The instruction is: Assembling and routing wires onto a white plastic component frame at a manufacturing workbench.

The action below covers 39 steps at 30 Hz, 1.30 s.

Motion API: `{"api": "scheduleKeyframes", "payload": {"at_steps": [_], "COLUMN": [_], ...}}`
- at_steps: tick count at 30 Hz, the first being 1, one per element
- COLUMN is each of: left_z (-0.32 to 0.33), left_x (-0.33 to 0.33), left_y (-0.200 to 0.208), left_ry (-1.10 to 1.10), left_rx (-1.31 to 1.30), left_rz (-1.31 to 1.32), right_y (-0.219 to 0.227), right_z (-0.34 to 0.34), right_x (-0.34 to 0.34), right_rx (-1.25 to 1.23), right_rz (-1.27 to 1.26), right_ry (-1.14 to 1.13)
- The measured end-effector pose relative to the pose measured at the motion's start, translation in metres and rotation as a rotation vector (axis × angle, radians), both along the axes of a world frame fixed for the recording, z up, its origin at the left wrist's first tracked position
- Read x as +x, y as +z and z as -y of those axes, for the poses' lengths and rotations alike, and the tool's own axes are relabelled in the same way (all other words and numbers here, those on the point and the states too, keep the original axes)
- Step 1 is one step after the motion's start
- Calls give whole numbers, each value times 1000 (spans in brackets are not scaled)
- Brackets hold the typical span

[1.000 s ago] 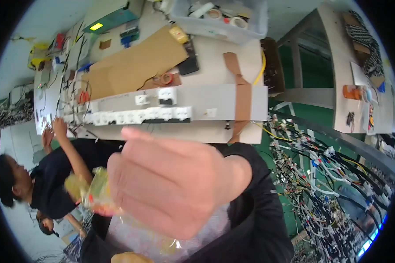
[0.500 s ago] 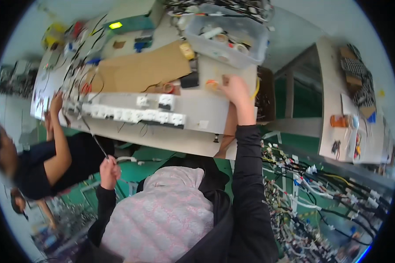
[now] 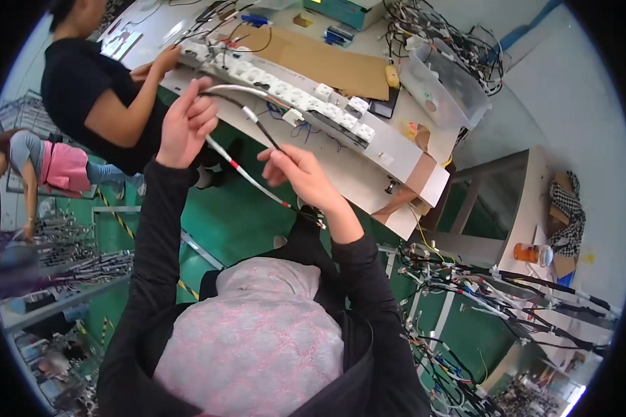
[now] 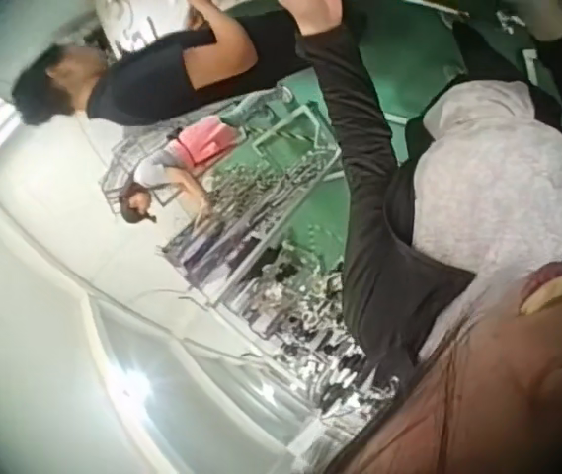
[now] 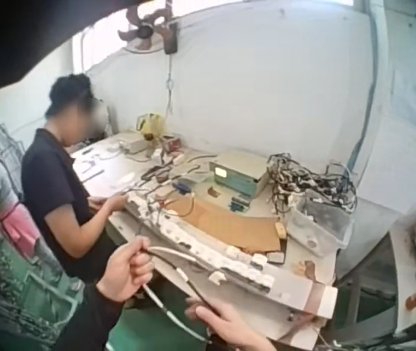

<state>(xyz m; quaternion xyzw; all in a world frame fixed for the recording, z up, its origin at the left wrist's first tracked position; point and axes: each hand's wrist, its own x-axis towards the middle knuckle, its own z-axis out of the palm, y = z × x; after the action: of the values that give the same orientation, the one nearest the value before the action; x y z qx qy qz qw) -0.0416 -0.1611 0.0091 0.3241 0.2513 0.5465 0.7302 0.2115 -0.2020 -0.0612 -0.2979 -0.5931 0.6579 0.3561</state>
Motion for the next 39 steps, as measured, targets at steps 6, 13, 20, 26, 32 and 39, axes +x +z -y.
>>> {"api": "scheduleKeyframes", "payload": {"at_steps": [6,13,20,26,32,39], "left_z": [45,100,78,47,12,-25], "left_x": [7,32,16,24,31,18], "left_y": [-20,-54,-62,-65,-85,-101], "left_ry": [84,203,305,217,378,631], "left_rx": [105,150,155,155,59,173], "left_rz": [-84,-419,-451,-521,-551,-903], "right_y": [17,21,53,39,37,14], "right_z": [23,26,-15,-85,-150,-186], "right_x": [-40,-76,-40,-53,-65,-80], "right_rx": [-174,78,490,207,161,115], "right_rz": [-145,233,606,126,132,275], "right_ry": [-126,-214,67,24,189,177]}}
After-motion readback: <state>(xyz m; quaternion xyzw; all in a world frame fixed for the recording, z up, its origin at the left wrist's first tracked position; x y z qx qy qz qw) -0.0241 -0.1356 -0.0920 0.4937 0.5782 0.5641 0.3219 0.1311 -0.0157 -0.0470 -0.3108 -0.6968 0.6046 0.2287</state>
